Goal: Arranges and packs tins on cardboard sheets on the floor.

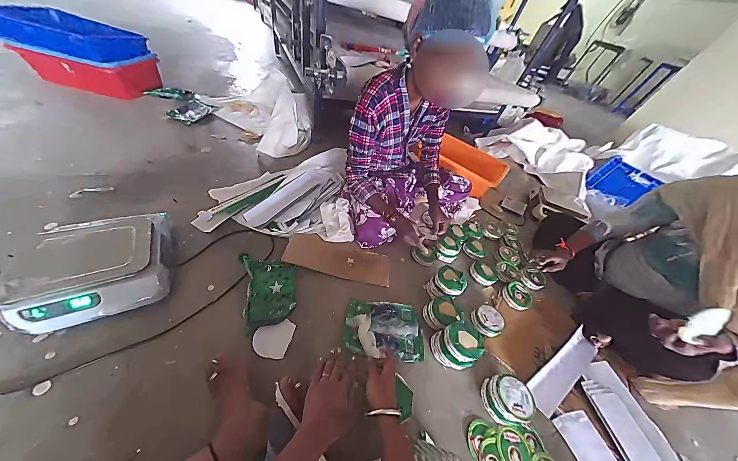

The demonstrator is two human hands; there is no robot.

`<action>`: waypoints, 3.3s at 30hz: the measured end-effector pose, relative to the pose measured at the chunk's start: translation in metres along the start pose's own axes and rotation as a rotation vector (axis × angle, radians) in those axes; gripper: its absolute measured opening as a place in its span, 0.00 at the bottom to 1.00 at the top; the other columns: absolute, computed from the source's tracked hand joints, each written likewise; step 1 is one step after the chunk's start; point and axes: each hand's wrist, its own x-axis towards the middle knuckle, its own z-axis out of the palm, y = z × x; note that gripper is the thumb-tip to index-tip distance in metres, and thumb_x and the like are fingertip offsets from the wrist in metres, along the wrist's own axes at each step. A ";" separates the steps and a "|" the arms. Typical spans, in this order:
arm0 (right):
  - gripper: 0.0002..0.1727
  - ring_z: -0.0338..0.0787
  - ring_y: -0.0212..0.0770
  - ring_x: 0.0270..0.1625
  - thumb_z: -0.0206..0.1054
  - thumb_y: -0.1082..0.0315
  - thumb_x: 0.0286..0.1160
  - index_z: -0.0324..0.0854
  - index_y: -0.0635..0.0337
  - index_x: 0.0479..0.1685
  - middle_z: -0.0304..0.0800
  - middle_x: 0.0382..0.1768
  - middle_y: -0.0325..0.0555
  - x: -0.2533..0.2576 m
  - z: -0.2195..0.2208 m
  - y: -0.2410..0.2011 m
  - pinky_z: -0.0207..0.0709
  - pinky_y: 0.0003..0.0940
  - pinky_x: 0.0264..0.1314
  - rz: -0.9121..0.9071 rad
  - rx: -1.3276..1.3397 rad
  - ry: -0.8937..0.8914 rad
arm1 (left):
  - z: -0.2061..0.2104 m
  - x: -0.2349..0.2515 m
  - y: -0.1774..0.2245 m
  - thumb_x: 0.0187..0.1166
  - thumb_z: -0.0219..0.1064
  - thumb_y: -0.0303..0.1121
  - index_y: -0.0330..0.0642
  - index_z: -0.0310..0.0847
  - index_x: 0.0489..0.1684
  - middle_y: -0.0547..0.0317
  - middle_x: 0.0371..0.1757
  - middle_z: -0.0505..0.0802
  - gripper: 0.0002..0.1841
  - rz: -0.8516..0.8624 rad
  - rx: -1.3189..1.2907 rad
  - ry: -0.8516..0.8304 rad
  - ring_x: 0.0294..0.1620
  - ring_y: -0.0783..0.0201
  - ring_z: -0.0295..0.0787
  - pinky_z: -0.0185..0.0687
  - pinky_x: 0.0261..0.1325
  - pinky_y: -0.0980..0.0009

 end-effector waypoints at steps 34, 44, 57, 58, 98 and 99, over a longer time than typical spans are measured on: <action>0.29 0.91 0.30 0.35 0.24 0.56 0.92 0.74 0.57 0.48 0.90 0.32 0.39 -0.077 -0.026 -0.072 0.83 0.26 0.37 0.410 1.063 -0.091 | -0.057 -0.031 0.011 0.28 0.95 0.49 0.29 0.41 0.94 0.22 0.91 0.52 0.80 0.326 -0.582 0.402 0.90 0.25 0.53 0.61 0.84 0.34; 0.52 0.63 0.70 0.87 0.75 0.55 0.67 0.52 0.55 0.94 0.62 0.89 0.61 -0.043 0.021 -0.049 0.60 0.77 0.78 -0.380 -0.712 -0.235 | 0.013 -0.052 -0.110 0.72 0.69 0.42 0.22 0.61 0.84 0.25 0.84 0.71 0.43 0.061 -0.517 0.601 0.88 0.31 0.61 0.50 0.91 0.40; 0.48 0.36 0.69 0.96 0.65 0.38 0.78 0.56 0.57 0.93 0.42 0.95 0.62 0.015 -0.008 0.014 0.27 0.79 0.88 -0.045 -1.096 -0.020 | 0.057 -0.031 -0.065 0.42 0.87 0.60 0.31 0.70 0.83 0.37 0.81 0.79 0.61 0.131 -0.197 0.633 0.85 0.34 0.69 0.37 0.84 0.21; 0.48 0.37 0.68 0.96 0.65 0.37 0.78 0.58 0.58 0.92 0.42 0.95 0.61 0.019 -0.007 0.021 0.27 0.79 0.88 -0.024 -1.116 -0.026 | 0.060 -0.027 -0.065 0.42 0.86 0.61 0.30 0.73 0.80 0.37 0.77 0.83 0.59 0.134 -0.171 0.686 0.82 0.34 0.75 0.41 0.83 0.21; 0.25 0.54 0.69 0.92 0.62 0.79 0.74 0.87 0.51 0.70 0.64 0.88 0.62 -0.045 0.009 -0.024 0.41 0.76 0.87 -0.421 -1.081 -0.173 | 0.062 -0.018 -0.067 0.40 0.89 0.55 0.38 0.79 0.77 0.43 0.59 0.94 0.54 0.050 -0.155 0.731 0.66 0.38 0.88 0.51 0.84 0.27; 0.26 0.53 0.68 0.93 0.61 0.79 0.75 0.86 0.48 0.71 0.63 0.89 0.59 -0.043 0.015 -0.026 0.39 0.75 0.88 -0.445 -1.132 -0.174 | 0.062 -0.019 -0.066 0.40 0.89 0.55 0.38 0.79 0.76 0.43 0.59 0.94 0.54 0.051 -0.151 0.733 0.66 0.38 0.89 0.51 0.84 0.27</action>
